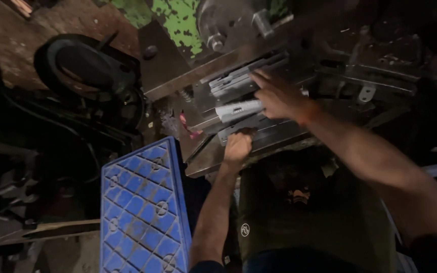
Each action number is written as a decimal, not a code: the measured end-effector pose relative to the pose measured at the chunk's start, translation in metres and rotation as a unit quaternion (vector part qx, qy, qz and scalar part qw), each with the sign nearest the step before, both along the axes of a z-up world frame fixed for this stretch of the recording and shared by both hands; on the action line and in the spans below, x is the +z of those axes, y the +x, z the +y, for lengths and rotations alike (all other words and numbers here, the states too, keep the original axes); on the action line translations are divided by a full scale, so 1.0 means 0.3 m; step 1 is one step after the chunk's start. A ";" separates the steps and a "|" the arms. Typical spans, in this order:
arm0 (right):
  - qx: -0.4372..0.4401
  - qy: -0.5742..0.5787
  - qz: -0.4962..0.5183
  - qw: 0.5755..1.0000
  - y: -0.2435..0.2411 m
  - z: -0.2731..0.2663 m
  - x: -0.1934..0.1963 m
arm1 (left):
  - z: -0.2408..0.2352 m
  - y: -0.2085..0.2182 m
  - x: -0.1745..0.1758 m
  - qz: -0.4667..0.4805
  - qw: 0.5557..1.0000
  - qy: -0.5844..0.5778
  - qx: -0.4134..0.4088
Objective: Manually feed metal plates into an industrial stamping machine and sort the finished parts into crates.
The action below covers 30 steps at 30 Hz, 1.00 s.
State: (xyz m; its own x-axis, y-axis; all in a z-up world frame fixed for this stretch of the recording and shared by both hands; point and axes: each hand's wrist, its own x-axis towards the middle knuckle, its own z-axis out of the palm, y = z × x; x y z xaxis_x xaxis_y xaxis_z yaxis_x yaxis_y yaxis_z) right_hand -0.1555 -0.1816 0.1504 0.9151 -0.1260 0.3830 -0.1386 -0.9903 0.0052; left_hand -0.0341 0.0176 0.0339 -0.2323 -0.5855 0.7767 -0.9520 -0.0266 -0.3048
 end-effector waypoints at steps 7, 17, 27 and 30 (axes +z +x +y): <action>-0.029 0.016 0.139 0.990 0.016 -0.029 -0.057 | 0.005 0.043 -0.041 0.225 0.886 0.397 0.076; -0.141 0.102 -0.141 0.975 -0.899 0.173 -0.418 | -0.270 0.206 0.273 0.104 0.959 0.220 0.147; -0.384 0.260 -0.097 0.881 -1.111 0.370 -0.447 | -0.310 0.103 0.343 0.137 0.980 0.145 -0.021; -0.335 0.250 -0.122 0.900 -1.070 0.374 -0.413 | -0.219 0.069 0.213 0.107 0.978 0.161 -0.074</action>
